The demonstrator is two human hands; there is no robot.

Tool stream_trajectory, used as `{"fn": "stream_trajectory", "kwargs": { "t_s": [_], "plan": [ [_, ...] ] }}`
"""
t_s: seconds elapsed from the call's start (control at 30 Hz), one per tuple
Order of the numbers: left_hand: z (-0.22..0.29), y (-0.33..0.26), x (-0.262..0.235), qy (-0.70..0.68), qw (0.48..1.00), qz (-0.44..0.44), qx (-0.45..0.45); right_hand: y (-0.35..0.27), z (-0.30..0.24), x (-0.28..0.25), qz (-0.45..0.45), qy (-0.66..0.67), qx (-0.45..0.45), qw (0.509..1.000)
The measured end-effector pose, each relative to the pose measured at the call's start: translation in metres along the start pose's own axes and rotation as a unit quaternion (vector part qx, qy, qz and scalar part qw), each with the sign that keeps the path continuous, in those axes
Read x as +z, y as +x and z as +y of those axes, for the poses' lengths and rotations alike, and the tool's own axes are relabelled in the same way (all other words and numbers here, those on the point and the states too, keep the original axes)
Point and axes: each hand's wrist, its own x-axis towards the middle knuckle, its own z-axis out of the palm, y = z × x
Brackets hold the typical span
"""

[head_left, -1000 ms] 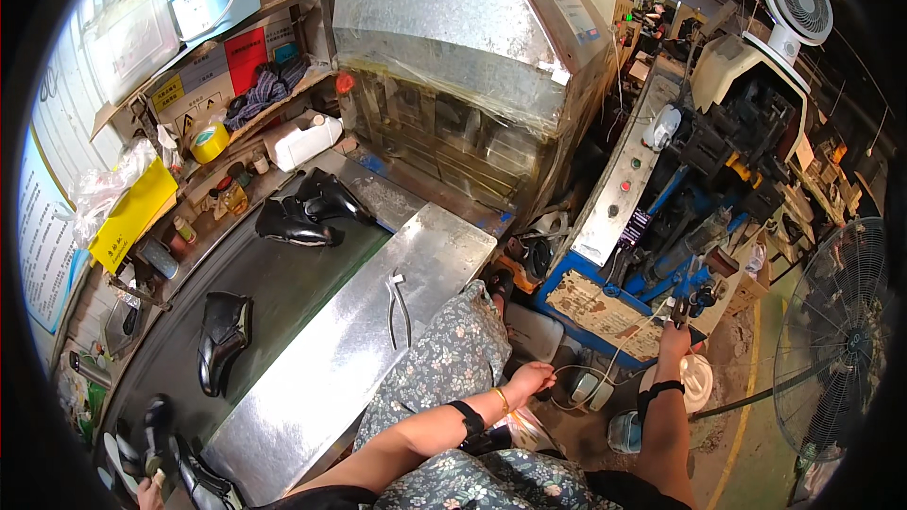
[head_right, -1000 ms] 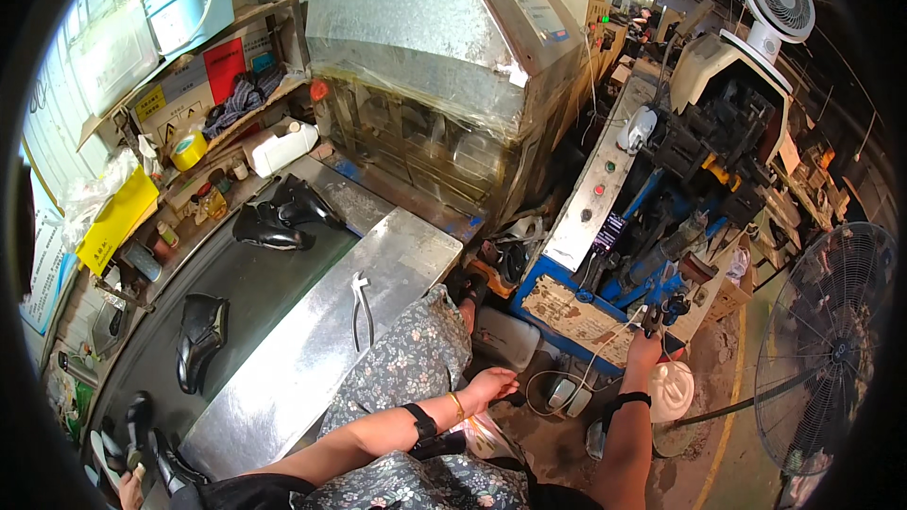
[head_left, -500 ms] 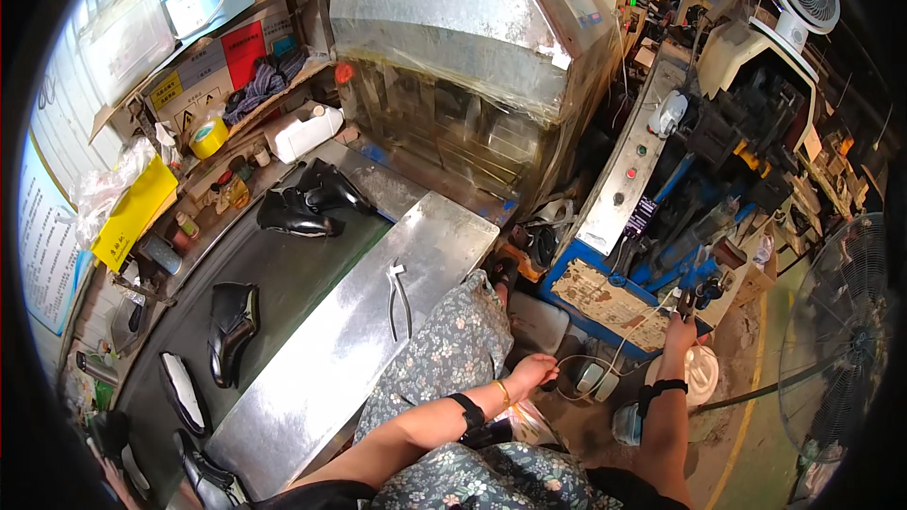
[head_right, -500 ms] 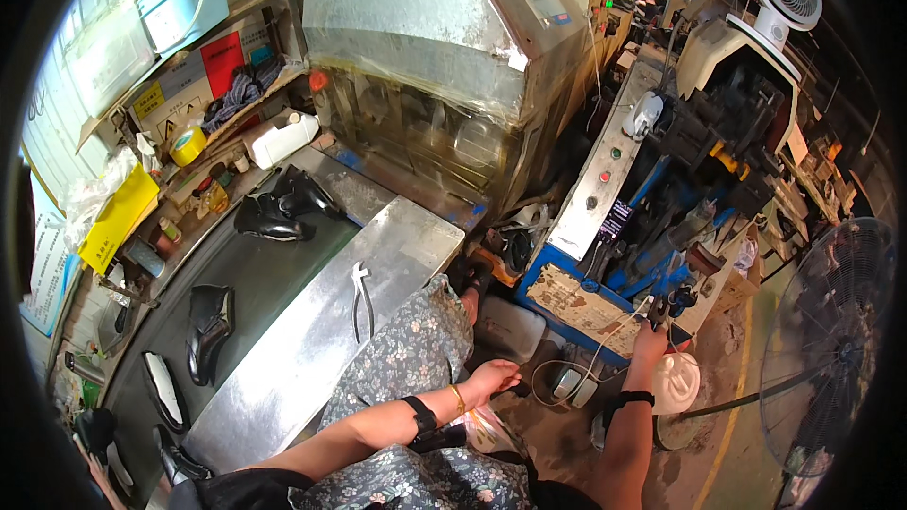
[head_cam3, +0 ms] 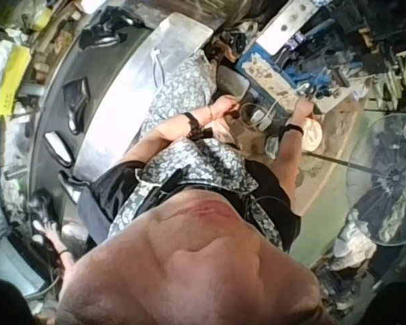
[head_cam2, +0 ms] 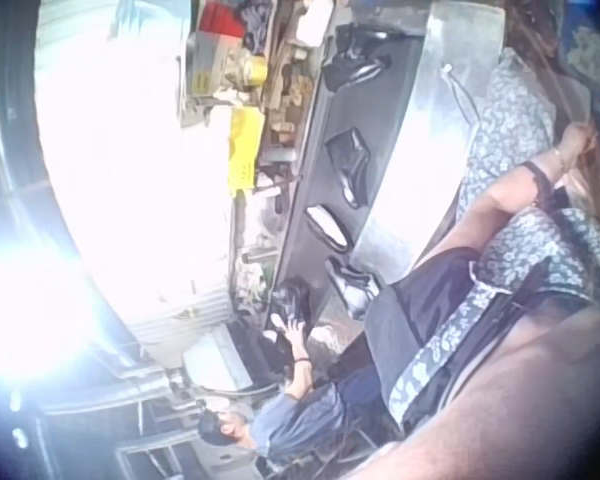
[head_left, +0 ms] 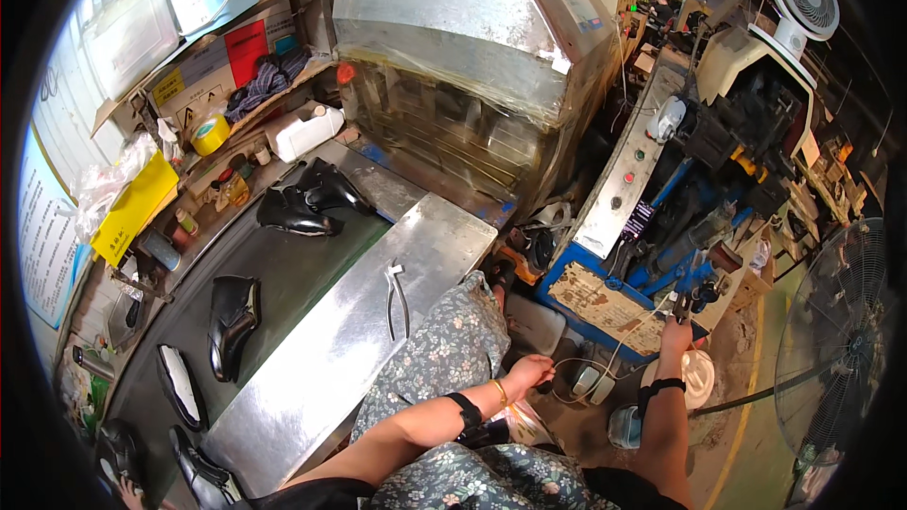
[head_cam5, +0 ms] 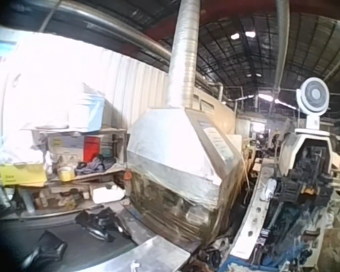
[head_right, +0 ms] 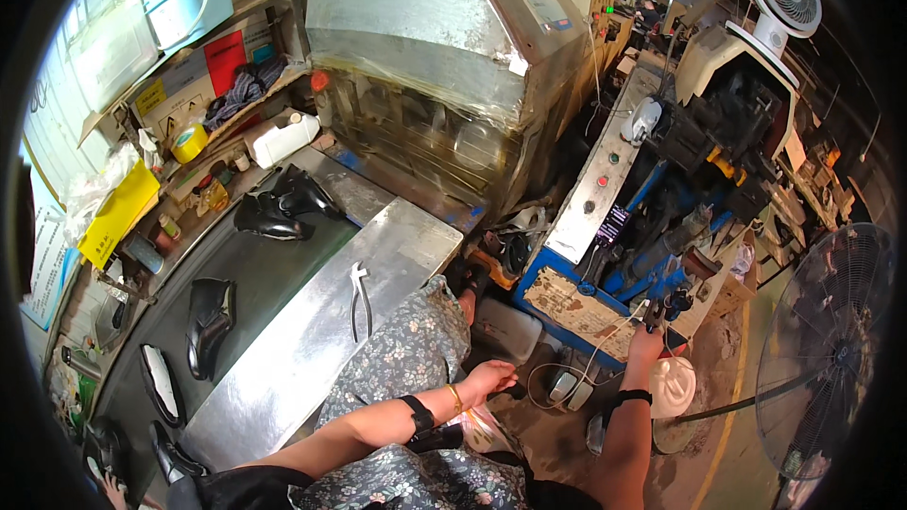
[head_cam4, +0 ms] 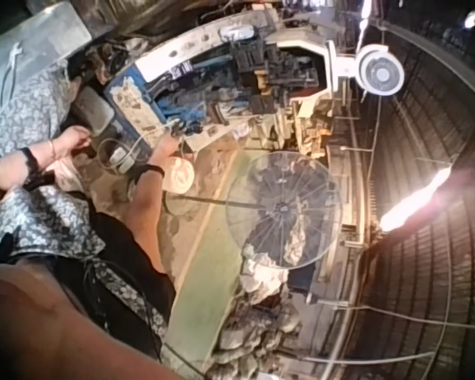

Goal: Inspecting and preparing shoe components on a production line conveyor belt.

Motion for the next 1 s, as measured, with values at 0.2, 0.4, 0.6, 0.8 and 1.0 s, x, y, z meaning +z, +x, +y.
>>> {"fn": "stream_trajectory", "kwargs": {
  "t_s": [0.2,0.4,0.6,0.8,1.0],
  "plan": [
    [-0.001,0.0,-0.002,0.004,1.0,-0.011,0.009,-0.007,-0.007,-0.006,0.01,-0.036,-0.016,0.999],
    [-0.002,0.0,-0.001,0.006,1.0,-0.006,0.015,-0.011,-0.016,-0.008,-0.002,-0.037,0.009,0.999],
    [-0.003,0.002,-0.001,0.002,1.0,-0.014,0.02,-0.023,-0.028,-0.017,-0.017,-0.038,0.013,0.999],
    [0.018,-0.024,0.006,-0.002,1.0,-0.021,0.018,-0.017,-0.023,-0.013,-0.023,-0.012,0.026,0.999],
    [0.116,-0.068,-0.04,-0.1,0.948,-0.188,0.235,-0.012,-0.019,-0.008,-0.01,-0.044,0.039,0.998]
  ]
}}
